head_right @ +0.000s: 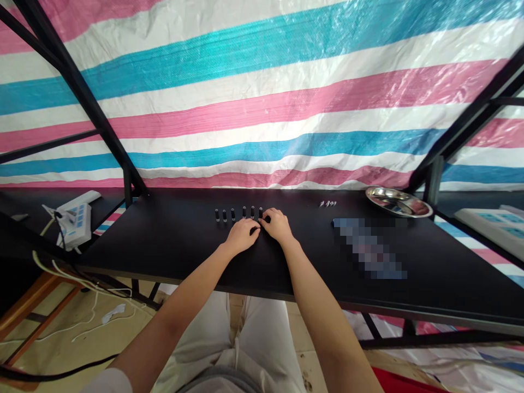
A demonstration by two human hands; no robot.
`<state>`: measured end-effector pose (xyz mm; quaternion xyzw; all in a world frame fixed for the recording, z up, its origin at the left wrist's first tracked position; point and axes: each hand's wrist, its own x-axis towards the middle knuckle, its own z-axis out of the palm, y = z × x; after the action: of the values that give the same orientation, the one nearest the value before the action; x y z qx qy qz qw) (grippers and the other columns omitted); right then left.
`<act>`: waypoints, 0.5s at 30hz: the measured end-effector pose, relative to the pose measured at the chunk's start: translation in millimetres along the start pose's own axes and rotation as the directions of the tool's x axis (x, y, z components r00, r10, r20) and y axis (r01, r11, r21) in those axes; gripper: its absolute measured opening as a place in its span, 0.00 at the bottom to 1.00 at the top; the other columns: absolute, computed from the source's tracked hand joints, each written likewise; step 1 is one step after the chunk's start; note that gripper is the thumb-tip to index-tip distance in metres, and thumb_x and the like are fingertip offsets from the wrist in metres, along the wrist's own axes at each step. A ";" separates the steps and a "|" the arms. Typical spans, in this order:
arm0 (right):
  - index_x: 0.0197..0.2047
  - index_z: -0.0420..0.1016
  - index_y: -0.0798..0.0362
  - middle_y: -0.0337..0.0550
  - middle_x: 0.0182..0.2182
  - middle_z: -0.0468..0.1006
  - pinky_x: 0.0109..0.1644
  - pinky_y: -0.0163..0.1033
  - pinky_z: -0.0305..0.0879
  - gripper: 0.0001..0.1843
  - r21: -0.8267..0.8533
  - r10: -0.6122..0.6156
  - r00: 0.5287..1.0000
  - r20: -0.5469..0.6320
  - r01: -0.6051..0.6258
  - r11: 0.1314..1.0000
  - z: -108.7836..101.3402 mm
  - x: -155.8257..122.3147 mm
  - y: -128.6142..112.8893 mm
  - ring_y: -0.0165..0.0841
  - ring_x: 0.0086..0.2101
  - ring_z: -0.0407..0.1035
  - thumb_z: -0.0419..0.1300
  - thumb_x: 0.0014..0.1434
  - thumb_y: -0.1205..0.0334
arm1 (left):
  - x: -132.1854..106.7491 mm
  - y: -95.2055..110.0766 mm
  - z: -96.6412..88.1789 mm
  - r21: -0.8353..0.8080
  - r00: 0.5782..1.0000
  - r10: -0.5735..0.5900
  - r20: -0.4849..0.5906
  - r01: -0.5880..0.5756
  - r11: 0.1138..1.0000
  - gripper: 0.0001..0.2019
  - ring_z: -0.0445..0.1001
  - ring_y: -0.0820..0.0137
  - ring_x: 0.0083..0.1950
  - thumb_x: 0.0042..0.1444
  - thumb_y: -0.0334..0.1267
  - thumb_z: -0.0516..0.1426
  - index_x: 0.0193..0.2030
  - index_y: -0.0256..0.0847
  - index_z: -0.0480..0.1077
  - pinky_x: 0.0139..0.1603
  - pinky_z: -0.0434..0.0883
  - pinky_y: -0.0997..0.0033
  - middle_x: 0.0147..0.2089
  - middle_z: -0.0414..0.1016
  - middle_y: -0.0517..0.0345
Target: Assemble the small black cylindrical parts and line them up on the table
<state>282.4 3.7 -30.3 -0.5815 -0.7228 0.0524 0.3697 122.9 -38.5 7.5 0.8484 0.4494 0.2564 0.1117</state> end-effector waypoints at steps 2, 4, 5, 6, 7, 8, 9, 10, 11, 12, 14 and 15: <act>0.27 0.67 0.51 0.42 0.30 0.74 0.37 0.40 0.61 0.04 0.057 -0.027 1.000 -0.008 0.028 0.998 -5.0 -1.1 -5.7 0.36 0.34 0.68 0.56 0.50 0.60 | 0.1 1.6 -1.3 -0.082 0.996 -0.059 -0.067 0.054 0.995 0.09 0.72 0.70 0.37 0.57 0.34 0.51 0.41 0.41 0.70 0.41 0.69 0.69 0.38 0.74 0.57; 0.29 0.67 0.51 0.42 0.28 0.73 0.35 0.38 0.61 0.04 0.114 -0.048 0.998 -0.032 0.052 0.992 -11.2 -1.8 -12.9 0.34 0.30 0.68 0.55 0.51 0.60 | 0.0 3.5 -3.5 -0.160 0.980 -0.123 -0.155 0.098 0.982 0.12 0.72 0.72 0.33 0.58 0.35 0.50 0.47 0.42 0.67 0.38 0.69 0.72 0.37 0.75 0.59; 0.30 0.67 0.51 0.41 0.27 0.73 0.34 0.37 0.61 0.05 0.128 -0.064 0.997 -0.047 0.070 0.989 -14.5 -2.0 -16.8 0.33 0.29 0.68 0.55 0.52 0.60 | 0.0 4.3 -4.8 -0.192 0.969 -0.147 -0.200 0.108 0.975 0.14 0.72 0.73 0.31 0.58 0.36 0.50 0.50 0.42 0.65 0.37 0.69 0.73 0.38 0.75 0.59; 0.31 0.67 0.51 0.41 0.27 0.73 0.33 0.37 0.60 0.05 0.124 -0.089 0.994 -0.063 0.096 0.988 -17.8 -2.2 -20.7 0.32 0.28 0.68 0.55 0.53 0.59 | -0.1 5.1 -6.1 -0.220 0.957 -0.163 -0.238 0.110 0.969 0.15 0.71 0.74 0.30 0.58 0.36 0.50 0.53 0.42 0.63 0.37 0.69 0.74 0.38 0.75 0.59; 0.31 0.67 0.52 0.41 0.27 0.73 0.33 0.37 0.60 0.05 0.104 -0.118 0.990 -0.082 0.127 0.986 -20.8 -2.4 -24.4 0.32 0.28 0.67 0.54 0.53 0.59 | -0.1 5.7 -7.2 -0.245 0.947 -0.175 -0.270 0.108 0.963 0.17 0.71 0.75 0.29 0.59 0.36 0.50 0.55 0.41 0.61 0.36 0.69 0.74 0.38 0.75 0.59; 0.31 0.67 0.52 0.41 0.27 0.73 0.33 0.37 0.59 0.05 0.072 -0.151 0.983 -0.100 0.158 0.985 -23.6 -2.5 -27.8 0.32 0.28 0.67 0.55 0.54 0.59 | -0.1 6.1 -8.1 -0.265 0.939 -0.181 -0.294 0.102 0.959 0.18 0.71 0.76 0.28 0.59 0.37 0.50 0.56 0.41 0.59 0.35 0.68 0.75 0.38 0.75 0.59; 0.31 0.67 0.52 0.41 0.27 0.73 0.34 0.37 0.59 0.05 0.032 -0.184 0.976 -0.117 0.189 0.981 -26.0 -2.6 -30.9 0.32 0.28 0.67 0.55 0.54 0.60 | -0.1 6.4 -8.7 -0.281 0.932 -0.183 -0.311 0.094 0.955 0.19 0.70 0.76 0.28 0.59 0.38 0.51 0.57 0.41 0.58 0.34 0.68 0.76 0.37 0.74 0.60; 0.31 0.67 0.52 0.41 0.26 0.73 0.35 0.38 0.58 0.05 -0.012 -0.215 0.968 -0.132 0.215 0.977 -27.9 -2.7 -33.6 0.32 0.28 0.67 0.55 0.54 0.60 | -0.1 6.6 -9.0 -0.292 0.928 -0.181 -0.326 0.084 0.953 0.20 0.70 0.77 0.27 0.58 0.39 0.51 0.57 0.41 0.58 0.33 0.68 0.76 0.36 0.74 0.60; 0.31 0.67 0.53 0.40 0.26 0.72 0.35 0.38 0.57 0.05 -0.053 -0.243 0.960 -0.142 0.237 0.970 -29.3 -2.8 -35.8 0.32 0.27 0.67 0.54 0.55 0.60 | 0.0 6.6 -9.1 -0.299 0.924 -0.176 -0.339 0.072 0.951 0.20 0.69 0.77 0.26 0.58 0.39 0.51 0.57 0.41 0.58 0.32 0.67 0.77 0.36 0.74 0.60; 0.31 0.67 0.53 0.40 0.26 0.72 0.36 0.38 0.57 0.05 -0.090 -0.268 0.952 -0.148 0.257 0.962 -30.4 -2.8 -37.7 0.31 0.27 0.66 0.54 0.55 0.61 | 0.1 6.5 -8.9 -0.302 0.921 -0.170 -0.351 0.060 0.951 0.19 0.68 0.78 0.25 0.58 0.40 0.52 0.56 0.41 0.60 0.31 0.67 0.77 0.36 0.74 0.60; 0.30 0.67 0.53 0.41 0.26 0.72 0.36 0.38 0.56 0.06 -0.148 -0.307 0.939 -0.154 0.286 0.947 -31.3 -2.9 -40.1 0.31 0.27 0.66 0.53 0.56 0.61 | 0.3 6.2 -8.4 -0.301 0.914 -0.158 -0.374 0.041 0.953 0.15 0.67 0.79 0.24 0.59 0.40 0.51 0.52 0.41 0.64 0.30 0.66 0.78 0.36 0.74 0.60; 0.30 0.67 0.53 0.41 0.25 0.73 0.36 0.38 0.56 0.06 -0.168 -0.322 0.933 -0.157 0.296 0.940 -31.4 -2.9 -40.9 0.31 0.27 0.66 0.53 0.56 0.61 | 0.5 6.0 -8.1 -0.300 0.910 -0.154 -0.384 0.035 0.953 0.13 0.66 0.79 0.23 0.59 0.40 0.51 0.49 0.41 0.66 0.30 0.66 0.78 0.37 0.74 0.59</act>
<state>268.5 -22.9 11.6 -0.4873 -0.7703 -0.1114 0.3959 123.1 -41.8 17.0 0.7291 0.4620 0.4820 0.1506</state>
